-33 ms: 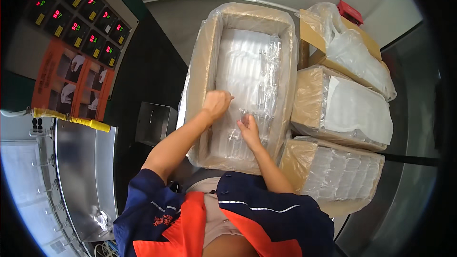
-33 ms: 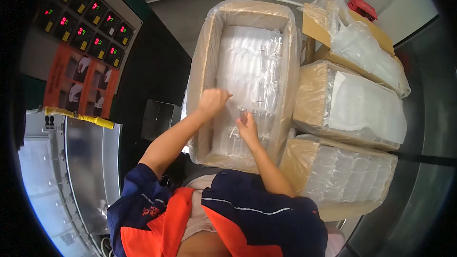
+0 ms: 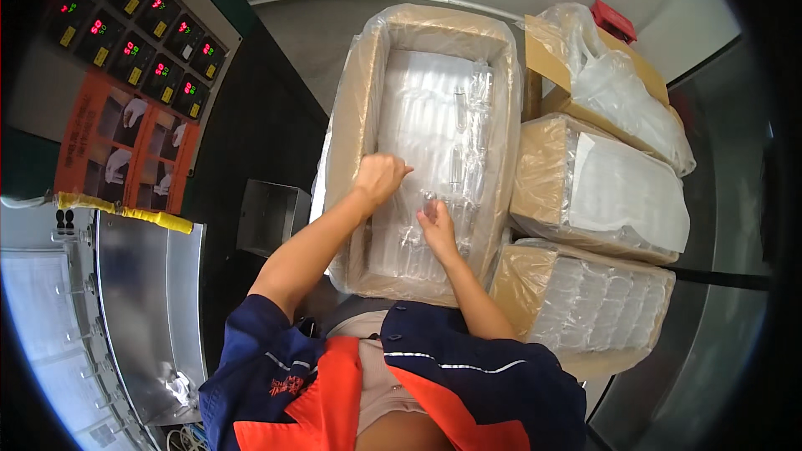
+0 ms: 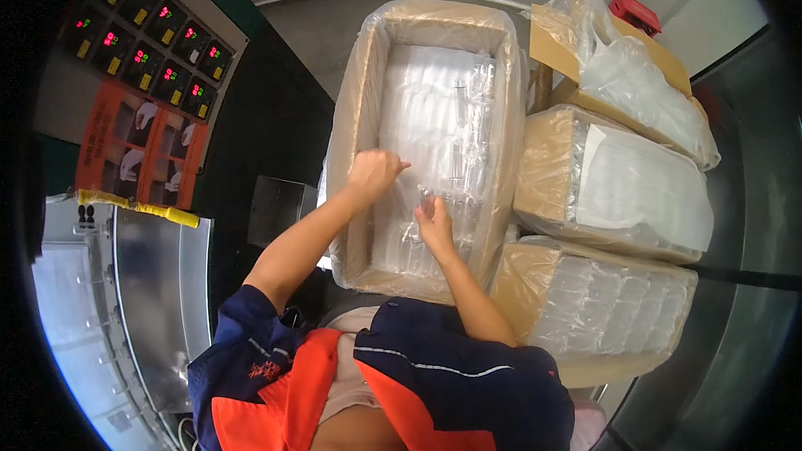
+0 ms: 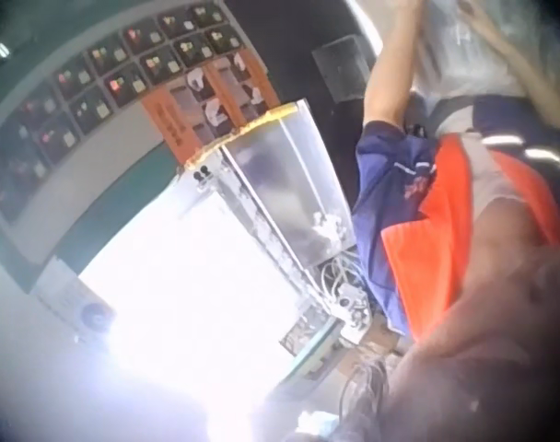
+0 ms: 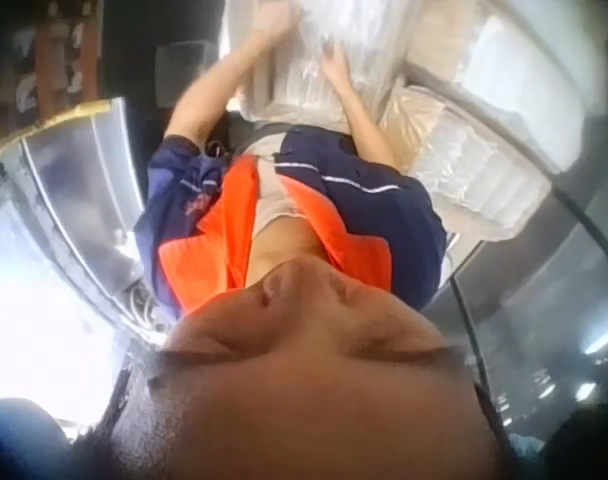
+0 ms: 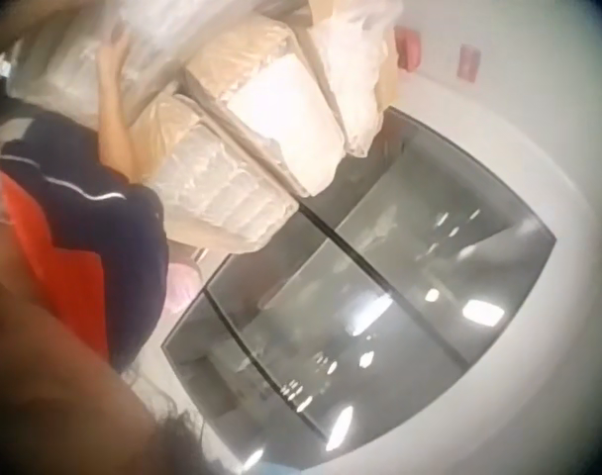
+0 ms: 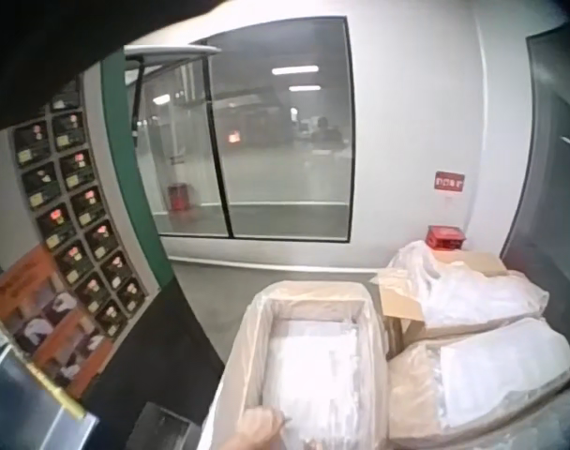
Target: The person takes plastic preforms from a box, places them onto the holders of a molding machine, and removes molded plastic bottles from the machine by hand.
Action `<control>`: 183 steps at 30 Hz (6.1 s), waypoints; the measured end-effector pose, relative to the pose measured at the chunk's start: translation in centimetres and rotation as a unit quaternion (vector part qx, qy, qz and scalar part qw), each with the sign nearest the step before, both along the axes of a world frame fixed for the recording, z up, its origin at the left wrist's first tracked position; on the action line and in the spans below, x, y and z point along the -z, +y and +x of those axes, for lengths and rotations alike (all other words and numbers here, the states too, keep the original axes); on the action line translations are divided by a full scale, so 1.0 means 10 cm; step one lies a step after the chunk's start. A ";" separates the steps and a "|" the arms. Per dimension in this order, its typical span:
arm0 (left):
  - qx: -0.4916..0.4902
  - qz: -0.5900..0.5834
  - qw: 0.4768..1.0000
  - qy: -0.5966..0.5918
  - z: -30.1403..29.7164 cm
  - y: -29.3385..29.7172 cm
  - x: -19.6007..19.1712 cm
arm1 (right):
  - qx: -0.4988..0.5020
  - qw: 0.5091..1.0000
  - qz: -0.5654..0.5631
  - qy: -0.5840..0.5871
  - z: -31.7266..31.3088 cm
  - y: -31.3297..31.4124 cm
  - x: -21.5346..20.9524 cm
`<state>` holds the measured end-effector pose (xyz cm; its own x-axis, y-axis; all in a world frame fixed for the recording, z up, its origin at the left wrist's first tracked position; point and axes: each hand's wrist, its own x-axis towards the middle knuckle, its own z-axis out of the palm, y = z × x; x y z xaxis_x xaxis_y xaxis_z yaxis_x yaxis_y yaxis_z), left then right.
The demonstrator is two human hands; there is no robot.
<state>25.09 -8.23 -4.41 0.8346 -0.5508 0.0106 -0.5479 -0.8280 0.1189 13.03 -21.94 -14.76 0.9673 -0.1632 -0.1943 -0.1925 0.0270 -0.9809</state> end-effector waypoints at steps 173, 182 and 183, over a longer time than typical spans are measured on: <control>-0.013 -0.345 0.920 0.185 -0.30 -0.42 0.04 | -0.056 0.967 -0.230 -0.094 0.09 -0.37 -0.61; -0.031 -0.254 0.962 0.090 0.23 -0.33 0.13 | -0.449 0.354 -0.793 -0.209 0.01 -0.39 -0.65; -0.032 -0.239 0.968 0.070 0.27 -0.34 0.12 | -0.446 0.355 -0.795 -0.209 0.01 -0.40 -0.59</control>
